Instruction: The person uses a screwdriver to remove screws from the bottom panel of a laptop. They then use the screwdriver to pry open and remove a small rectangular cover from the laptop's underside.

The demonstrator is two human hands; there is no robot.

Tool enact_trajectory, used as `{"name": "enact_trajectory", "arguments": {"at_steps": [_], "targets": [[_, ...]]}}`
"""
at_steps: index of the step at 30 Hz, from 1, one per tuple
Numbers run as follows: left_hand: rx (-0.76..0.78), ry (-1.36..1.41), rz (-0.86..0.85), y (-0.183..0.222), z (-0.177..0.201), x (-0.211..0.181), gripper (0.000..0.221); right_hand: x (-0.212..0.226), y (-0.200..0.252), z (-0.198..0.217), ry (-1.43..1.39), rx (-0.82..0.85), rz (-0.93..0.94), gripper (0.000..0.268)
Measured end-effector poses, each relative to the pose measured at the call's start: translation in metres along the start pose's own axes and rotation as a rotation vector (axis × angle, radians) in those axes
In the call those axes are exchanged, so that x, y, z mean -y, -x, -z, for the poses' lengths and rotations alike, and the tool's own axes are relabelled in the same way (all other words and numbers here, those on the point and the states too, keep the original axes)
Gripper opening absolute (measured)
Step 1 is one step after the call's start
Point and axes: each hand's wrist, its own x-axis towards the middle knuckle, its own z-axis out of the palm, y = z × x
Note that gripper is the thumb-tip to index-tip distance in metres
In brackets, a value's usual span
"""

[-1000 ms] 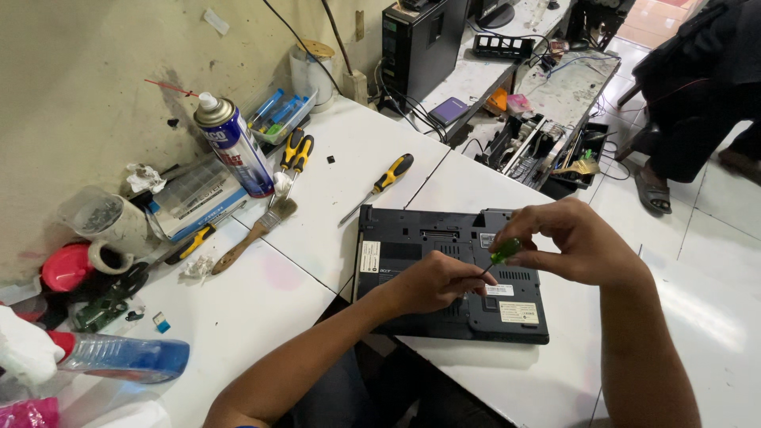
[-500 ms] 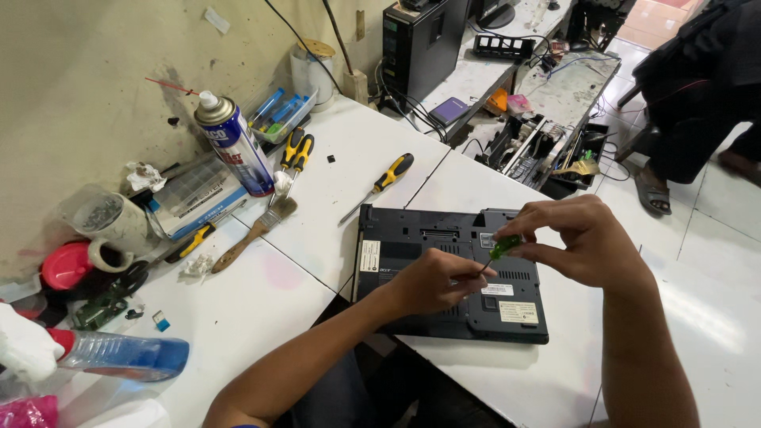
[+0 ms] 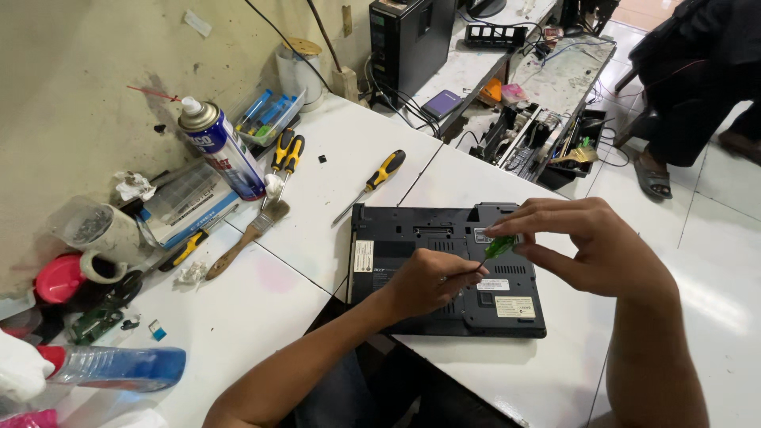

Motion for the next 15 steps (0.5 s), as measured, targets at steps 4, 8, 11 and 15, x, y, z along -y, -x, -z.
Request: {"name": "enact_trajectory", "arguments": {"at_steps": [4,8,11,15], "targets": [[0.009,0.048,0.020,0.000,-0.001,0.000,0.018,-0.007,0.003,0.001,0.006,-0.027,0.064,0.023],[-0.013,0.015,0.044,-0.002,0.001,-0.007,0.021,-0.006,0.004,0.001,0.083,-0.056,0.034,0.022],[-0.050,0.029,0.051,-0.005,0.002,-0.015,0.025,-0.005,0.004,0.000,0.143,-0.102,0.015,0.023],[-0.098,0.018,0.064,-0.004,0.002,-0.016,0.022,-0.007,0.006,-0.002,0.218,-0.133,-0.007,0.022]]}}
